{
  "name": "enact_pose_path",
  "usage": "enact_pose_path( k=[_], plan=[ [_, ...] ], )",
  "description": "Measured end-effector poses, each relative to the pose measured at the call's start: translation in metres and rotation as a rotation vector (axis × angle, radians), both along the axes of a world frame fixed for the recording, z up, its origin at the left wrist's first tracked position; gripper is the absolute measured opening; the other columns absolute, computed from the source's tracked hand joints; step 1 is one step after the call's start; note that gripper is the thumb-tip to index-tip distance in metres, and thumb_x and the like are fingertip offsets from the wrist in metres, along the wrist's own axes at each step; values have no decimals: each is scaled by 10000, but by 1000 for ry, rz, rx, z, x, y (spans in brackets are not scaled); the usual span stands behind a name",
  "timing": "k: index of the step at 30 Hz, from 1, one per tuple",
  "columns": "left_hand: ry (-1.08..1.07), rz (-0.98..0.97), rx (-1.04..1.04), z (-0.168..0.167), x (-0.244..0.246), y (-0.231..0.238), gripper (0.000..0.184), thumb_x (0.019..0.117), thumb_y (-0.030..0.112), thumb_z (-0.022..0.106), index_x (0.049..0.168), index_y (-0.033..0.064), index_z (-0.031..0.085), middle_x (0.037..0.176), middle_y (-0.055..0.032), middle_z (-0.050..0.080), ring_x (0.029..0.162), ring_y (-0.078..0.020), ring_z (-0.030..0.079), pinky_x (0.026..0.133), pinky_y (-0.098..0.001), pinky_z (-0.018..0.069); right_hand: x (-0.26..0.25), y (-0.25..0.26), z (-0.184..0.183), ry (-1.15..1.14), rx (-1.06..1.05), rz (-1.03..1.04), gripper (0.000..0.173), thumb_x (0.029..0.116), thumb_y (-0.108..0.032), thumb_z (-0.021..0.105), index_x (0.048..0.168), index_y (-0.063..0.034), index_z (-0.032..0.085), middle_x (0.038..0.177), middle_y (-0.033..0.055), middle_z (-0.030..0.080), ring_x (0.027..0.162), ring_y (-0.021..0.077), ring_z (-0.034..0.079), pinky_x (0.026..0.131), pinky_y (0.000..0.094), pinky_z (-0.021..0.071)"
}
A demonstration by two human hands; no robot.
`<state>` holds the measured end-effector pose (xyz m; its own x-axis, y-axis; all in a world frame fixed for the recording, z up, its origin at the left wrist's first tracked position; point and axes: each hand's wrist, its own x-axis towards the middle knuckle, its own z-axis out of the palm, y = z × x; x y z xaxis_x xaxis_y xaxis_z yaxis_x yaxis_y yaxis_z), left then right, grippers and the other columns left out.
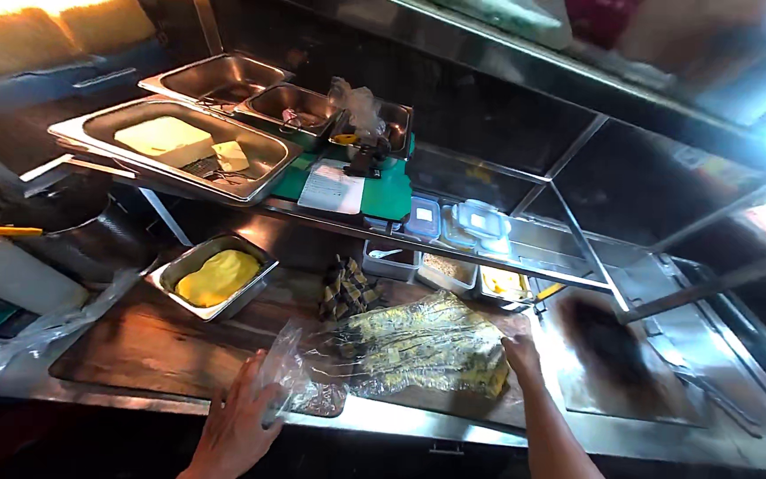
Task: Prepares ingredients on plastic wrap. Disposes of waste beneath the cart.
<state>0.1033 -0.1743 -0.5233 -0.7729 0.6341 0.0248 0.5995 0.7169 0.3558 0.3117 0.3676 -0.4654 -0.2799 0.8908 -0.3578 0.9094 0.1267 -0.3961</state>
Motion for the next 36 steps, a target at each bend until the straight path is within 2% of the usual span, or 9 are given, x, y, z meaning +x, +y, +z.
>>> enact_pose_path(
  k=[3,7,10,13,18,23,29,33,36],
  plan=[
    [-75,9,174,0,-3,-8,243,780,316,761,968,162,777,1605,-281,339,1394,-501,443,1076,-626,421,13,15,-19,-79,-64,-74,508,968,-393,660,1276,10,663,1271,265,656,1220,406,618,1033,617,472],
    [-412,146,420,23,-11,-20,293,936,298,652,1020,42,767,1588,-275,372,1477,-391,381,1188,-508,372,12,24,-26,-104,-53,-146,452,961,-353,679,1252,-7,679,1241,245,677,1201,400,631,1021,613,478],
    [-588,415,618,41,-26,-29,313,1012,193,576,1118,-74,700,1320,-213,648,1231,-219,627,1054,-397,511,11,33,-33,-158,-45,-141,463,928,-346,718,1246,-11,682,1243,243,679,1195,407,636,996,624,491],
    [-730,679,776,51,-40,-33,272,1046,230,557,1149,0,660,971,-40,716,834,-87,688,769,-300,596,1,29,-31,-306,-38,-104,508,904,-356,728,1277,-22,649,1295,232,657,1229,393,625,996,613,499],
    [-789,786,873,52,-52,-34,222,1062,244,534,1133,58,633,902,14,713,746,-95,698,678,-300,610,3,31,-37,-291,-19,-132,568,855,-368,760,1293,-30,629,1256,216,679,1197,383,646,969,605,513],
    [-783,772,868,57,-55,-33,236,1072,246,510,1124,59,645,912,-1,725,750,-109,703,685,-302,610,-6,15,-6,-157,-37,-48,419,904,-426,726,1105,-60,747,1123,191,723,1078,368,677,923,619,514],
    [-741,815,974,61,-59,-32,247,1066,205,513,1134,15,654,913,-57,722,713,-147,706,635,-317,617,-50,-66,53,-49,-58,211,308,901,-392,712,998,-102,750,946,129,723,920,321,686,816,604,529],
    [-767,805,1028,64,-64,-34,268,1082,190,480,1136,-1,661,923,-90,737,719,-180,720,630,-336,624,-108,-166,99,-84,-149,427,330,881,-400,707,1048,-117,737,1025,111,725,959,308,701,832,600,553],
    [-785,815,1062,64,-64,-35,275,1086,195,473,1151,3,658,958,-101,739,737,-196,731,643,-350,634,-153,-254,98,-128,-209,638,361,887,-404,677,1088,-110,732,1153,134,700,1058,337,680,867,629,537]
  ],
)
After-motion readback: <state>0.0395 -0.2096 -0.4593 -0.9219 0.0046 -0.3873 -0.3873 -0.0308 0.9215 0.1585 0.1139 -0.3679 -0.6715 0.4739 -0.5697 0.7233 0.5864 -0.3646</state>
